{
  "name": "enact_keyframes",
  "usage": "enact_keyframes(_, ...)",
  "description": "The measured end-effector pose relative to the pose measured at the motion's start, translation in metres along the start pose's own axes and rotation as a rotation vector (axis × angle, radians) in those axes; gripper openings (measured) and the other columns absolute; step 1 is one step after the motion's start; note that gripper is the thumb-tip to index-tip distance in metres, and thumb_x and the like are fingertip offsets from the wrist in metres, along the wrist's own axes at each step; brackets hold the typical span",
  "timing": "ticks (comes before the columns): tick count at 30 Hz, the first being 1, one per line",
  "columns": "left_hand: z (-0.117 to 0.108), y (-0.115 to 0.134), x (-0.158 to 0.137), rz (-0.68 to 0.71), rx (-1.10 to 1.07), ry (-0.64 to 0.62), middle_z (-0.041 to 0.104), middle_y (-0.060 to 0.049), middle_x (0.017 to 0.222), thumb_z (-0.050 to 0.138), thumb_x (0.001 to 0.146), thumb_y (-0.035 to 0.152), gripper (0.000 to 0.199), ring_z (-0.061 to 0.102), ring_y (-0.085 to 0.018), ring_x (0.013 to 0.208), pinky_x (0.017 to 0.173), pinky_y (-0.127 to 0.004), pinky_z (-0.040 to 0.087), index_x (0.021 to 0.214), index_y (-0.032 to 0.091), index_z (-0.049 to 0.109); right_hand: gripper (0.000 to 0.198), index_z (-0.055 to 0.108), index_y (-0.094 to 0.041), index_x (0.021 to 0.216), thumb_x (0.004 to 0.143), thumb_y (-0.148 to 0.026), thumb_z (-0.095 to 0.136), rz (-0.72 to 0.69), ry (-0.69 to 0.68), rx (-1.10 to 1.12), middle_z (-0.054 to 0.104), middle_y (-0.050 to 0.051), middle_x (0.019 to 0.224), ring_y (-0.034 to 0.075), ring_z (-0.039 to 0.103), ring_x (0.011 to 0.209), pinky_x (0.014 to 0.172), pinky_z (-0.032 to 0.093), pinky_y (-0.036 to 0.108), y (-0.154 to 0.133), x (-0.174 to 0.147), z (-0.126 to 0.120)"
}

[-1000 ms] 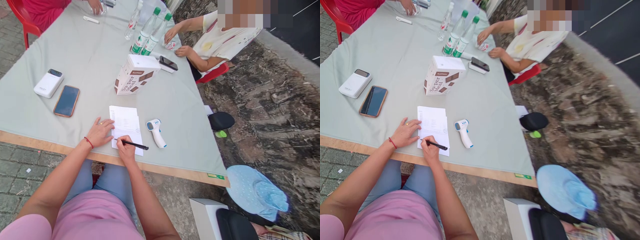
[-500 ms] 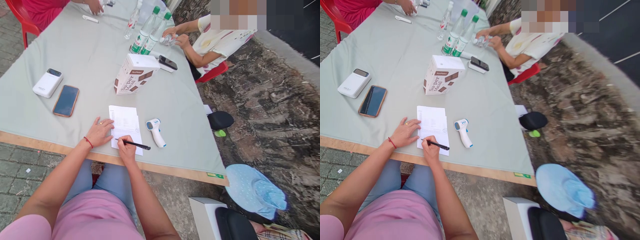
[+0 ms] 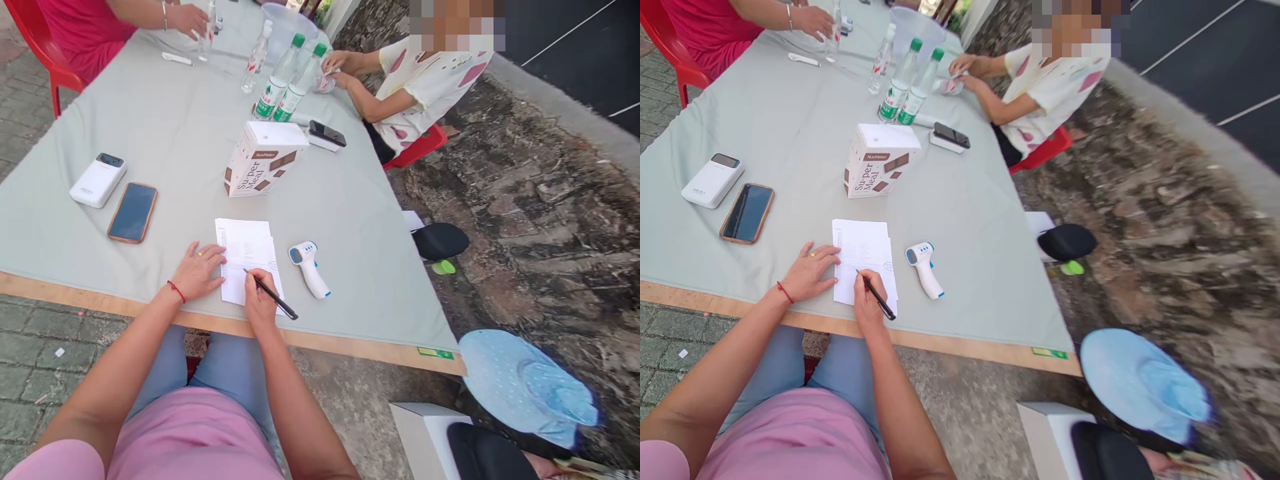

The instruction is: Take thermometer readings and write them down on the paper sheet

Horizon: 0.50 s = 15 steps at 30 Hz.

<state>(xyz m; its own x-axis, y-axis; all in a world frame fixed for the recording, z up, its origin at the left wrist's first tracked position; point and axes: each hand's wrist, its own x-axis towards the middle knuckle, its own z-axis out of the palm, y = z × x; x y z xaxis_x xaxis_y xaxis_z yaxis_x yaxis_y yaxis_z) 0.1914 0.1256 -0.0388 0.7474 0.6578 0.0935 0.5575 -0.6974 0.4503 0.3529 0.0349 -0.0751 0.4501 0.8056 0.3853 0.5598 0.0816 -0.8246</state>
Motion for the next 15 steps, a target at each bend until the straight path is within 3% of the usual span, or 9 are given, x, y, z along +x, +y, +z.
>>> enact_keyframes(3, -0.001, 0.000, -0.001, -0.023, 0.008, 0.005, 0.052, -0.011, 0.141, 0.061, 0.084, 0.026, 0.030, 0.045, -0.026, 0.133, 0.117, -0.058, 0.014, 0.113, 0.022, 0.058, 0.027, 0.061, -0.021, 0.110, 0.092, -0.020, 0.042, -0.184, -0.105, -0.183, 0.060, 0.007, 0.099, 0.021, 0.057, 0.093, 0.079, 0.046, 0.033, 0.016, 0.028, -0.003)
enact_keyframes(5, -0.005, -0.003, 0.000, -0.039, 0.009, -0.004, 0.053, -0.011, 0.141, 0.062, 0.082, 0.026, 0.030, 0.048, -0.028, 0.130, 0.115, -0.060, 0.017, 0.112, 0.022, 0.059, 0.036, 0.063, -0.022, 0.113, 0.089, -0.010, 0.040, -0.243, -0.248, -0.331, 0.061, 0.008, 0.099, 0.022, 0.056, 0.092, 0.079, 0.045, 0.033, 0.025, 0.050, -0.001)
enact_keyframes(8, -0.019, -0.019, 0.013, -0.007, -0.044, -0.094, 0.060, -0.011, 0.130, 0.064, 0.080, 0.032, 0.027, 0.056, -0.029, 0.119, 0.109, -0.055, 0.034, 0.106, 0.022, 0.063, 0.046, 0.067, -0.023, 0.113, 0.083, -0.001, 0.039, -0.294, -0.354, -0.425, 0.063, 0.009, 0.099, 0.022, 0.055, 0.088, 0.078, 0.045, 0.033, 0.029, 0.074, -0.001)
enact_keyframes(10, -0.032, -0.036, 0.032, -0.021, -0.133, -0.130, 0.066, -0.011, 0.118, 0.065, 0.079, 0.036, 0.030, 0.062, -0.029, 0.110, 0.100, -0.047, 0.045, 0.105, 0.021, 0.064, 0.050, 0.066, -0.024, 0.117, 0.083, 0.000, 0.038, -0.329, -0.326, -0.436, 0.063, 0.010, 0.106, 0.022, 0.056, 0.092, 0.082, 0.045, 0.035, 0.029, 0.082, -0.008)
enact_keyframes(12, -0.045, -0.054, 0.060, -0.082, -0.197, -0.097, 0.066, -0.013, 0.115, 0.067, 0.077, 0.039, 0.040, 0.062, -0.030, 0.107, 0.096, -0.044, 0.047, 0.112, 0.020, 0.063, 0.046, 0.061, -0.023, 0.124, 0.087, -0.007, 0.040, -0.288, -0.220, -0.488, 0.060, 0.012, 0.116, 0.024, 0.056, 0.101, 0.088, 0.044, 0.039, 0.031, 0.084, -0.024)
enact_keyframes(15, -0.057, -0.076, 0.113, -0.238, -0.343, 0.104, 0.055, -0.019, 0.133, 0.078, 0.066, 0.042, 0.067, 0.051, -0.035, 0.125, 0.106, -0.048, 0.038, 0.123, 0.016, 0.054, 0.046, 0.051, -0.018, 0.133, 0.087, -0.028, 0.052, 0.021, -0.024, -0.666, 0.054, 0.018, 0.124, 0.033, 0.050, 0.113, 0.089, 0.043, 0.045, 0.042, 0.081, -0.054)
